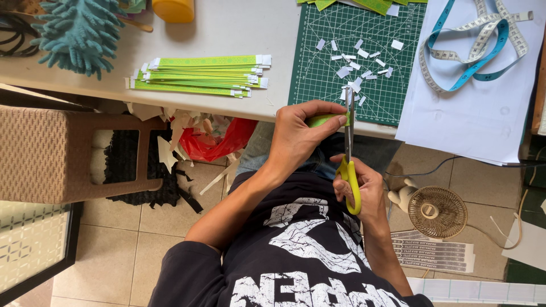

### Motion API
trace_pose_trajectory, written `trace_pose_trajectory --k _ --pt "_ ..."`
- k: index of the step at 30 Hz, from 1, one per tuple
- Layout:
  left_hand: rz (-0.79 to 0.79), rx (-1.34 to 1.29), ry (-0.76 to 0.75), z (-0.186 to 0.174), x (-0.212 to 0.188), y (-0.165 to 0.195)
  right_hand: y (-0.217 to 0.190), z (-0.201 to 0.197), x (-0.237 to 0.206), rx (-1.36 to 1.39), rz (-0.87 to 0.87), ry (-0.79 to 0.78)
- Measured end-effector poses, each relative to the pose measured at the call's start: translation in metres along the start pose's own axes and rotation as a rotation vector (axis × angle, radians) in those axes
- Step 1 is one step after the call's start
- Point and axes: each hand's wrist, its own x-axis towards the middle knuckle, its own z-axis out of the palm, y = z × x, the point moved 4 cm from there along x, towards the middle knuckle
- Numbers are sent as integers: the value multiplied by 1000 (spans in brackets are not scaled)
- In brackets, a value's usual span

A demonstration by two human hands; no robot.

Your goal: The person sits at a work table cutting green hook-and-loop fastener strips into short pieces with yellow-handled scissors, trimming off small white backing pieces, and placing the cut strips on a growing stack beside the cutting mat.

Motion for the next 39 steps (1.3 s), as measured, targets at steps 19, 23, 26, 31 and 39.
trace_pose_trajectory --k 19,23,26,31,39 --pt "-8 36 -1 5 8 -28 8 -9 8 73 114 135" --pt "91 353 -164 14 -6 -22 -2 -21 11 206 -155 133" --pt "413 441 -217 28 -24 -9 2 -32 9 248 -177 192" --pt "397 528 -394 40 -34 -11 14 -43 1 243 -119 239" --pt "19 435 -361 -19 -17 -11 -4 -81 -10 279 -223 393"
